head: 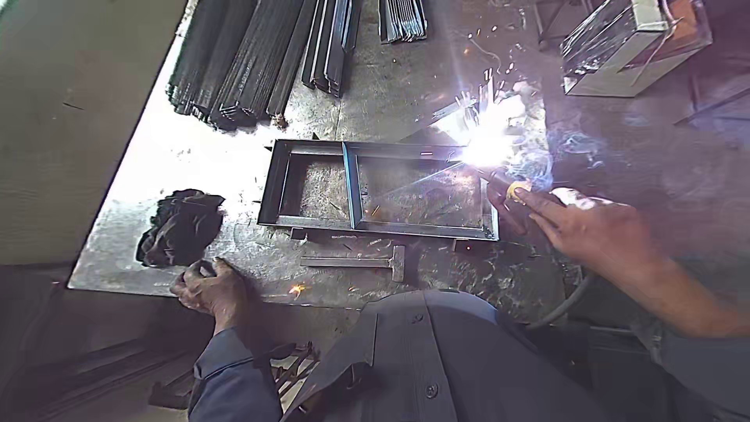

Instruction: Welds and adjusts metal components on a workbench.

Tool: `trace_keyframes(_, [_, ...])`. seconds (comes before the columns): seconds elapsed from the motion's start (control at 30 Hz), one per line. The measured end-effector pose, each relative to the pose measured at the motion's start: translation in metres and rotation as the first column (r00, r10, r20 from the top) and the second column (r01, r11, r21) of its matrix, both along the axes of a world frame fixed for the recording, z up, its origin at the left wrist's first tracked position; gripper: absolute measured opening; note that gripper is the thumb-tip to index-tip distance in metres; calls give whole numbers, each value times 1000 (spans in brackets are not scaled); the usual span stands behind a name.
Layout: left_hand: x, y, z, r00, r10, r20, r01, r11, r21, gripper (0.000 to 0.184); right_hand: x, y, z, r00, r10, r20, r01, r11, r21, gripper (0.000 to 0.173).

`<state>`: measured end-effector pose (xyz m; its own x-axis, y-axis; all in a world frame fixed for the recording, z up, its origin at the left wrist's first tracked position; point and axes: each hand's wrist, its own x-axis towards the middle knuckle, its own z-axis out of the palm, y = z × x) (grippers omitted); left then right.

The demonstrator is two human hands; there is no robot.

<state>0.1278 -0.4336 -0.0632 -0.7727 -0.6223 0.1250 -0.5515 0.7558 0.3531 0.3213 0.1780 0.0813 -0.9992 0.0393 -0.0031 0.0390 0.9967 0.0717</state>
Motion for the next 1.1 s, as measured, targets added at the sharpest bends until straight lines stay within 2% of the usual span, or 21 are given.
trace_keyframes(0.27, [0, 2, 2, 1000, 6, 19, -6, 1000, -12, 53, 1, 2, -6, 999, 28, -33, -25, 997, 73, 44])
trace_keyframes(0.4, [0, 4, 3, 1000, 10, 17, -10, 1000, -13, 53, 0, 2, -6, 1000, -3, 17, 3, 999, 39, 44])
trace_keyframes(0.5, [0, 4, 4, 1000, 10, 22, -9, 1000, -22, 52, -1, 0, -3, 1000, -7, 15, 7, 1000, 28, 48])
trace_keyframes(0.97, [0, 1, 2, 1000, 3, 11, -3, 1000, -5, 52, -5, 0, -2, 1000, 12, -1, -12, 1000, -18, 45])
trace_keyframes(1.1, [-1, -3, -1, 1000, -2, 4, 2, 1000, -9, 52, -7, 0, -4, 1000, 12, 20, -12, 1000, 19, 49])
